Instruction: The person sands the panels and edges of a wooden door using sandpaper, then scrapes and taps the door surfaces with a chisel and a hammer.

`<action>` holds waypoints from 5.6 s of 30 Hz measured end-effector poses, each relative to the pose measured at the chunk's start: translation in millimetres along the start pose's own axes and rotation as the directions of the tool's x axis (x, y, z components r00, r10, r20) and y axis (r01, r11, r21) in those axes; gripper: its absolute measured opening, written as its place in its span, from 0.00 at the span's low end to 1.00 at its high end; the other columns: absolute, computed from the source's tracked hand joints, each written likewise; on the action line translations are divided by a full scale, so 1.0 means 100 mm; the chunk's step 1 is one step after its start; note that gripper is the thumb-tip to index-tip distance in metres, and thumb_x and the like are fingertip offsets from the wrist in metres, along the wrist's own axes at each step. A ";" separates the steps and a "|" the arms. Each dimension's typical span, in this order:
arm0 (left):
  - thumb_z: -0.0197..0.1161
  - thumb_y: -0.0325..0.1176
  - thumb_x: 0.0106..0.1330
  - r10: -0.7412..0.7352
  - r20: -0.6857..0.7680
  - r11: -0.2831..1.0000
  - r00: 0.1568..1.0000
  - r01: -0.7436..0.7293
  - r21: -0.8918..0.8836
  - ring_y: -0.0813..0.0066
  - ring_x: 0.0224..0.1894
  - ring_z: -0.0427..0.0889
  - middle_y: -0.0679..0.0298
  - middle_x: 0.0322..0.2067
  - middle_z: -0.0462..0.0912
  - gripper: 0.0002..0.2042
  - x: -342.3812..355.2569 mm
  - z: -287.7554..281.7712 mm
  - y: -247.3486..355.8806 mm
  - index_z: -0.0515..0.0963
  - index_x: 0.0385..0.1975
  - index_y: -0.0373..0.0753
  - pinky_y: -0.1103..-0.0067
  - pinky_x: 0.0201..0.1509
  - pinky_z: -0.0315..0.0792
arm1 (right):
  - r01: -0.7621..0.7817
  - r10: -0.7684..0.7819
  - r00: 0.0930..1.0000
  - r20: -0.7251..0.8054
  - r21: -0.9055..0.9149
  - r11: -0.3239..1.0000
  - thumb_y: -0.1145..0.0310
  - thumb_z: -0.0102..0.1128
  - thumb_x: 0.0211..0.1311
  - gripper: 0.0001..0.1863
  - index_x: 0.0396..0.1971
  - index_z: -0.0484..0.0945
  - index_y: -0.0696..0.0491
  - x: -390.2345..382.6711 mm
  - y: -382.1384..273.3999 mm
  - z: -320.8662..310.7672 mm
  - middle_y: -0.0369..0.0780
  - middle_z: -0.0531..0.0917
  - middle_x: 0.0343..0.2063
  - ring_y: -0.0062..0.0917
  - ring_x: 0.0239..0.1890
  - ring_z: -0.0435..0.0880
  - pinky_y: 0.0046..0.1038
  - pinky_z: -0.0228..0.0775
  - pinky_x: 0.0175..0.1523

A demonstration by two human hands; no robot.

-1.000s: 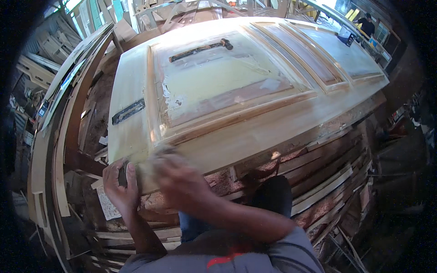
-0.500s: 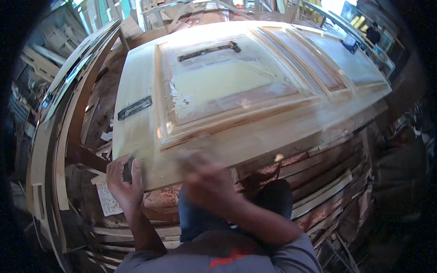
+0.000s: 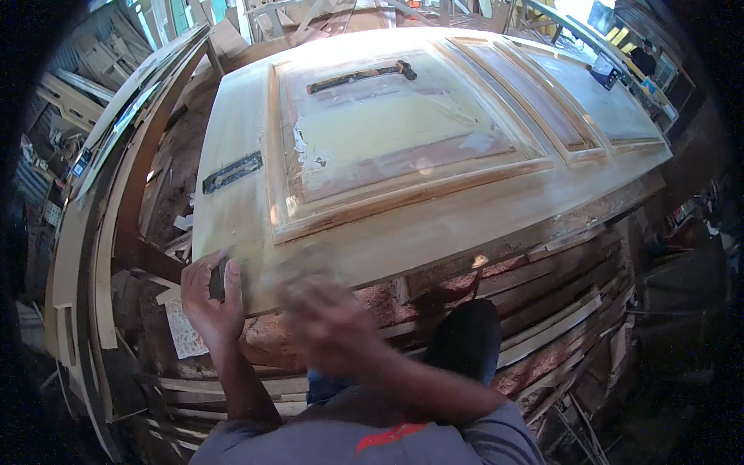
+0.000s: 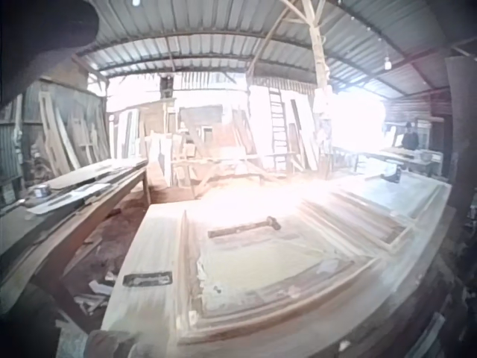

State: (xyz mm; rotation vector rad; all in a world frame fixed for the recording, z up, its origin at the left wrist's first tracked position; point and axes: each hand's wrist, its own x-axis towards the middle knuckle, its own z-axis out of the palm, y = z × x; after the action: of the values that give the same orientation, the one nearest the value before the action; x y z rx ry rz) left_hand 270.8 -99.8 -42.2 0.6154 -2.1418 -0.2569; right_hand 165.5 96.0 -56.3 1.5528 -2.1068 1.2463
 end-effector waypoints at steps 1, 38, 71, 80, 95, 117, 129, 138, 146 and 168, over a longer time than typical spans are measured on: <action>0.75 0.33 0.68 0.006 0.001 1.000 1.000 -0.006 0.001 0.47 0.48 0.87 0.51 0.44 0.91 0.12 -0.01 0.00 -0.02 0.89 0.45 0.33 0.59 0.58 0.80 | 0.125 -0.125 0.992 0.002 0.008 0.992 0.73 0.69 0.65 0.07 0.41 0.91 0.54 0.08 -0.13 0.12 0.46 0.91 0.53 0.42 0.57 0.90 0.46 0.82 0.62; 0.77 0.32 0.69 -0.012 0.045 0.951 0.999 0.025 -0.308 0.53 0.49 0.87 0.50 0.45 0.89 0.12 -0.14 -0.09 -0.08 0.88 0.47 0.32 0.63 0.59 0.79 | -0.180 0.118 0.942 -0.315 -0.176 0.968 0.77 0.62 0.68 0.08 0.38 0.91 0.60 -0.15 0.86 -0.83 0.45 0.89 0.32 0.41 0.40 0.89 0.42 0.82 0.51; 0.65 0.26 0.76 0.547 0.437 0.805 0.714 -0.306 -0.508 0.47 0.53 0.85 0.48 0.51 0.85 0.17 0.58 0.00 0.43 0.82 0.63 0.37 0.62 0.61 0.79 | -0.427 0.456 0.752 -0.476 0.175 0.887 0.58 0.71 0.78 0.16 0.51 0.90 0.57 0.24 2.00 -1.99 0.44 0.93 0.43 0.26 0.45 0.90 0.31 0.80 0.58; 0.74 0.22 0.60 0.571 0.529 0.821 0.627 -0.452 -0.349 0.45 0.46 0.81 0.51 0.42 0.81 0.19 0.82 0.18 0.12 0.85 0.53 0.38 0.57 0.53 0.78 | -0.581 0.488 0.704 -0.515 -0.023 0.814 0.57 0.71 0.77 0.17 0.47 0.90 0.59 0.27 1.98 -1.84 0.45 0.93 0.36 0.26 0.38 0.90 0.33 0.81 0.50; 0.72 0.25 0.56 0.755 0.531 0.640 0.385 -0.610 -0.468 0.45 0.49 0.81 0.53 0.40 0.80 0.14 1.08 0.62 0.41 0.74 0.38 0.36 0.57 0.59 0.75 | -0.585 0.351 0.622 -0.700 -0.117 0.803 0.53 0.75 0.73 0.19 0.37 0.91 0.58 0.23 1.90 -1.71 0.48 0.90 0.29 0.32 0.29 0.89 0.33 0.79 0.41; 0.72 0.30 0.62 0.795 0.404 0.605 0.451 -0.620 -0.499 0.45 0.49 0.82 0.51 0.38 0.81 0.11 1.02 0.96 0.85 0.75 0.37 0.37 0.56 0.58 0.72 | -0.625 0.397 0.578 -0.713 -0.074 0.777 0.49 0.76 0.71 0.24 0.29 0.89 0.59 0.19 1.99 -1.83 0.45 0.85 0.19 0.29 0.22 0.81 0.35 0.75 0.35; 0.71 0.27 0.63 0.828 0.380 0.561 0.412 -0.635 -0.532 0.44 0.46 0.82 0.51 0.36 0.81 0.11 1.08 1.47 1.56 0.74 0.37 0.37 0.56 0.55 0.73 | -0.524 0.371 0.542 -0.754 0.042 0.851 0.53 0.75 0.72 0.22 0.28 0.88 0.59 0.06 2.11 -1.92 0.48 0.85 0.21 0.33 0.22 0.81 0.36 0.74 0.34; 0.70 0.21 0.53 0.843 0.304 0.536 0.444 -0.638 -0.553 0.45 0.45 0.80 0.53 0.35 0.78 0.14 1.03 1.60 1.87 0.73 0.35 0.38 0.58 0.54 0.73 | -0.566 0.116 0.690 -0.714 -0.434 0.701 0.46 0.72 0.72 0.24 0.48 0.89 0.55 -0.33 3.15 -3.16 0.49 0.91 0.48 0.46 0.57 0.85 0.44 0.72 0.68; 0.75 0.24 0.51 0.778 0.385 0.627 0.497 -0.654 -0.423 0.50 0.45 0.82 0.55 0.36 0.81 0.14 0.95 1.61 1.86 0.77 0.35 0.40 0.58 0.53 0.74 | -0.583 0.222 0.765 -0.604 -0.504 0.637 0.35 0.59 0.79 0.36 0.63 0.83 0.54 -0.31 3.30 -3.10 0.53 0.85 0.61 0.50 0.69 0.77 0.50 0.62 0.77; 0.71 0.21 0.53 0.812 0.252 0.576 0.527 -0.649 -0.498 0.46 0.45 0.78 0.55 0.35 0.80 0.12 1.00 2.64 3.55 0.76 0.34 0.38 0.57 0.55 0.72 | -0.592 0.268 0.733 -0.625 -0.391 0.705 0.32 0.51 0.81 0.39 0.60 0.84 0.57 -0.19 3.28 -3.12 0.55 0.85 0.59 0.51 0.69 0.78 0.55 0.62 0.77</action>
State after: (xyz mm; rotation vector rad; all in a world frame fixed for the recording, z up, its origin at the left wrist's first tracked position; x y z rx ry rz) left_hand -109.2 142.8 7.8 -0.6915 -2.5095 -0.3009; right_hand -199.6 364.0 -39.0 0.3645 -2.2194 0.8696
